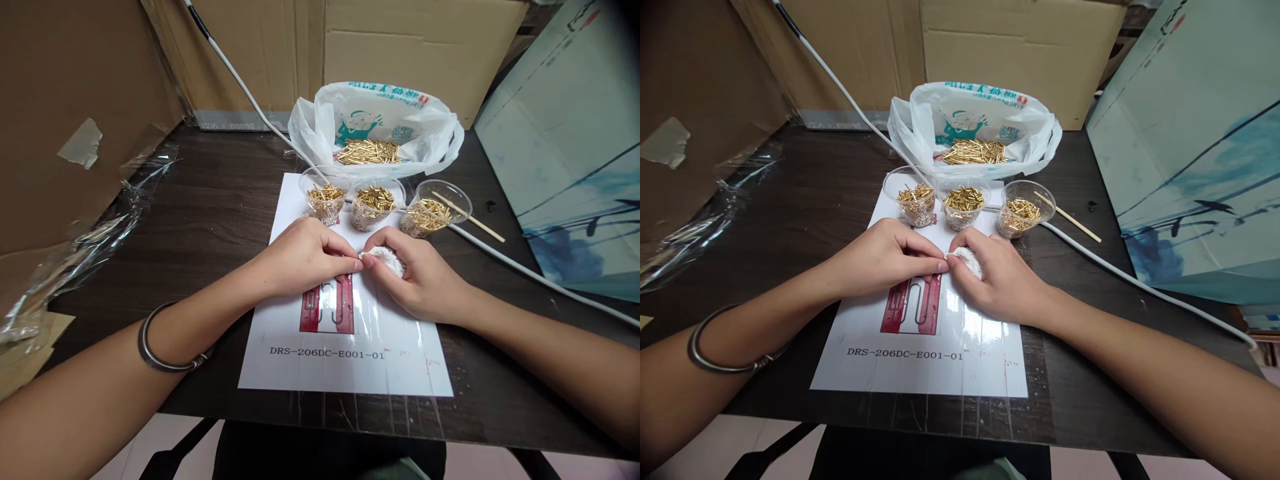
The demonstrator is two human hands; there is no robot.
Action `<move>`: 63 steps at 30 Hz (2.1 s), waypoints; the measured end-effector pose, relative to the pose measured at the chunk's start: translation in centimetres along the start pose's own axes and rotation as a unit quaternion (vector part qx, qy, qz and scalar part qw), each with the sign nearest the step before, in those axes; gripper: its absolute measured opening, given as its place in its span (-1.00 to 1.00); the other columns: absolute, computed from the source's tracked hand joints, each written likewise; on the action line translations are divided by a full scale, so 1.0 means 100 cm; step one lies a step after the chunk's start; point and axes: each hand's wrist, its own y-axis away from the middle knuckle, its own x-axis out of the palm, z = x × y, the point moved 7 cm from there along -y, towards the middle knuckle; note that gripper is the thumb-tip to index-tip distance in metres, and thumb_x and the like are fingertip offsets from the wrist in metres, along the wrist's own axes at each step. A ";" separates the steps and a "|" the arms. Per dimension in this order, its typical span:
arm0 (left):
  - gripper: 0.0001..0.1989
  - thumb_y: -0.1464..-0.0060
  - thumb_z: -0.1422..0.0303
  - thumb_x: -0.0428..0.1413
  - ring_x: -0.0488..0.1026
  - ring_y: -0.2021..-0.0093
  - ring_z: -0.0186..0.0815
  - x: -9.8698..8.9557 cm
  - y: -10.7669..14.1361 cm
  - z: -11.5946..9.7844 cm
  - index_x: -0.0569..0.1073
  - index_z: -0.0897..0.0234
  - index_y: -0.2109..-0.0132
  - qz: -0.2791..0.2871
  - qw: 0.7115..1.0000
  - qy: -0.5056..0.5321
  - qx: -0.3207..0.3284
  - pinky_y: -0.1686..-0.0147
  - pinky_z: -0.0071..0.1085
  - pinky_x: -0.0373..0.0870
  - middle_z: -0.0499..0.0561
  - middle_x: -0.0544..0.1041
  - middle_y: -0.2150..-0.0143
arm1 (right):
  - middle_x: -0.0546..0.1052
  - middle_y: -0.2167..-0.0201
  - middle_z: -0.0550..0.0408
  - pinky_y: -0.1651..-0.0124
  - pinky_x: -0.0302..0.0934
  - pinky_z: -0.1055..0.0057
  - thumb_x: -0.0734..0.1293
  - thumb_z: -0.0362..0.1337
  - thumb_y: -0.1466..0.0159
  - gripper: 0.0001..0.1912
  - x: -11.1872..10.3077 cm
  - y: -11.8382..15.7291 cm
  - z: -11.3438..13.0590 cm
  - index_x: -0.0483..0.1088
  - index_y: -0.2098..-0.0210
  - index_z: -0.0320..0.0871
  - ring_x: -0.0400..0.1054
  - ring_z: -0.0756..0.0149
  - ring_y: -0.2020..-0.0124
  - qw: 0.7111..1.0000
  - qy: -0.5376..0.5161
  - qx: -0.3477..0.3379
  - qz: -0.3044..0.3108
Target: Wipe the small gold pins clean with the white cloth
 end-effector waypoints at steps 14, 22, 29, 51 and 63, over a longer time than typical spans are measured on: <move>-0.79 -0.01 0.25 0.13 0.46 0.41 -0.39 -0.002 0.003 -0.004 0.63 0.17 0.27 0.003 0.998 -0.062 -0.001 0.47 -0.51 0.22 -0.08 0.58 0.45 | 0.42 0.37 0.10 0.29 0.08 0.38 0.19 -0.22 -0.30 -0.85 0.005 0.001 -0.001 0.30 0.24 -0.18 0.24 0.36 0.39 1.000 0.010 -0.011 0.024; -0.80 0.00 0.26 0.14 0.40 0.48 -0.41 -0.001 0.003 -0.007 0.63 0.22 0.31 0.005 0.997 -0.074 0.007 0.50 -0.50 0.17 -0.06 0.55 0.51 | 0.40 0.43 0.13 0.30 0.07 0.39 0.22 -0.26 -0.27 -0.90 0.003 0.000 0.001 0.28 0.28 -0.17 0.24 0.37 0.41 0.999 -0.009 0.002 0.043; -0.81 -0.01 0.28 0.13 0.41 0.47 -0.40 -0.001 0.004 -0.007 0.63 0.22 0.32 0.006 0.997 -0.078 0.012 0.49 -0.49 0.17 -0.06 0.56 0.50 | 0.37 0.46 0.15 0.31 0.04 0.40 0.24 -0.27 -0.25 -0.90 0.002 -0.002 0.001 0.29 0.32 -0.18 0.22 0.39 0.42 0.999 -0.014 0.008 0.047; -0.80 -0.03 0.28 0.11 0.38 0.49 -0.42 -0.001 0.004 -0.007 0.62 0.22 0.37 0.006 0.995 -0.094 0.015 0.52 -0.50 0.13 -0.07 0.55 0.52 | 0.40 0.40 0.07 0.36 0.01 0.40 0.21 -0.28 -0.23 -0.92 0.003 -0.001 0.005 0.27 0.32 -0.18 0.18 0.35 0.41 0.996 0.048 0.033 0.060; -0.80 0.00 0.28 0.12 0.29 0.55 -0.46 -0.002 0.004 -0.008 0.63 0.24 0.34 0.003 0.996 -0.089 0.010 0.55 -0.51 0.08 -0.08 0.46 0.60 | 0.39 0.43 0.08 0.39 0.02 0.40 0.21 -0.30 -0.23 -0.93 0.005 -0.002 0.008 0.26 0.33 -0.17 0.17 0.35 0.44 0.997 0.062 -0.010 0.039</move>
